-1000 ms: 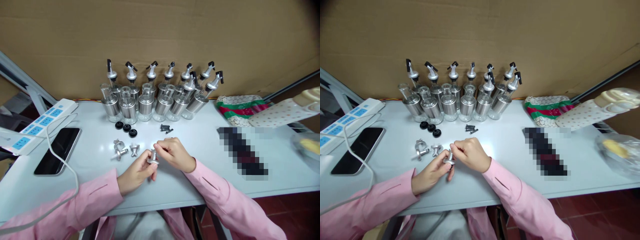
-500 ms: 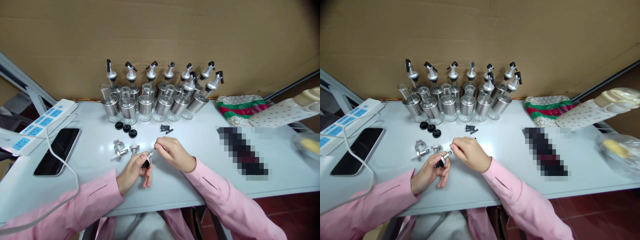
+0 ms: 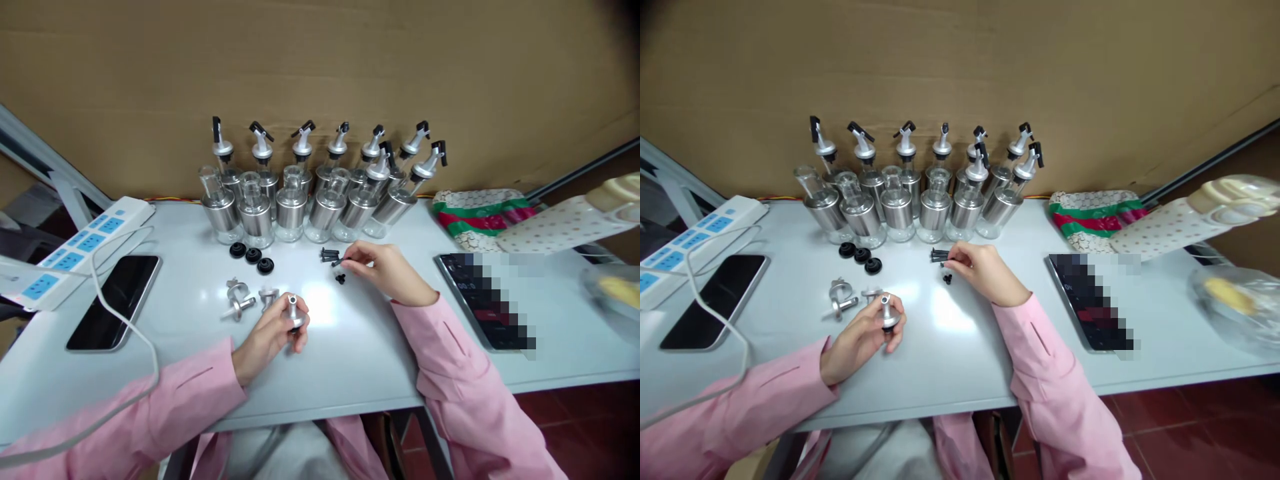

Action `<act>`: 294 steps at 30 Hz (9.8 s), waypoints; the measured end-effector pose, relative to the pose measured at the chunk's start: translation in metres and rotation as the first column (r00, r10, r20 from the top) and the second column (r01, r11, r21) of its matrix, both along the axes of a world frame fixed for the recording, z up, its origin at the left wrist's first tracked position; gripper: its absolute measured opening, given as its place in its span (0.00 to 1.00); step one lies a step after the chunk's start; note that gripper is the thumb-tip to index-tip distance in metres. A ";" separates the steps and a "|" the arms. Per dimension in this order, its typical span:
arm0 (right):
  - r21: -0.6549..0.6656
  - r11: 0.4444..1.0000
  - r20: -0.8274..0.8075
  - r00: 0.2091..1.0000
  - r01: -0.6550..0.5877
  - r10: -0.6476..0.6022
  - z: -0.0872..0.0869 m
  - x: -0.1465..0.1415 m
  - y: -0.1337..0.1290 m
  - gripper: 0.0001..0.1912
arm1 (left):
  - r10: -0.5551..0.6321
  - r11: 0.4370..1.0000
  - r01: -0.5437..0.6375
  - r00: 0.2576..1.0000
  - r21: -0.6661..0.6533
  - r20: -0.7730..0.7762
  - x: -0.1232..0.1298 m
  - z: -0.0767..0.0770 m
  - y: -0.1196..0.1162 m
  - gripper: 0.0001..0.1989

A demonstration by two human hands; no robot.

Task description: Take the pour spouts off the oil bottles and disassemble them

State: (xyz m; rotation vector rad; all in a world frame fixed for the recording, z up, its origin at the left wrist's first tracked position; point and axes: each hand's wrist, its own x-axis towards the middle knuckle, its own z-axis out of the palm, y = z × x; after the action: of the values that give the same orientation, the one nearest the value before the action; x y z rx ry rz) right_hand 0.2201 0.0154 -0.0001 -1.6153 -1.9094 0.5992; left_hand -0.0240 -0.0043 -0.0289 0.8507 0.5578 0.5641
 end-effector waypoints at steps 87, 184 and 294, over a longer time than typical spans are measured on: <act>0.070 0.952 -0.415 0.859 -0.298 0.299 -0.007 -0.071 -0.033 0.04 | 0.045 0.981 -0.052 0.998 -0.188 -0.039 0.003 0.004 0.006 0.10; 0.282 0.918 -0.258 0.899 -0.279 0.353 -0.004 -0.059 -0.024 0.08 | -0.076 0.976 0.076 0.997 -0.206 0.011 0.004 -0.002 0.009 0.22; 0.224 0.974 -0.533 0.840 0.028 0.099 -0.011 -0.060 -0.029 0.14 | 0.604 0.793 0.398 -0.416 0.461 -0.680 -0.170 0.032 0.061 0.47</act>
State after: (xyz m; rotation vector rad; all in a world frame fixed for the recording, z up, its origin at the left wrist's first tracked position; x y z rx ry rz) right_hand 0.1599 -0.0140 -0.0110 -1.1123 -1.5167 0.7353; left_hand -0.1945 0.0567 0.0026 1.9534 2.4467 -0.1266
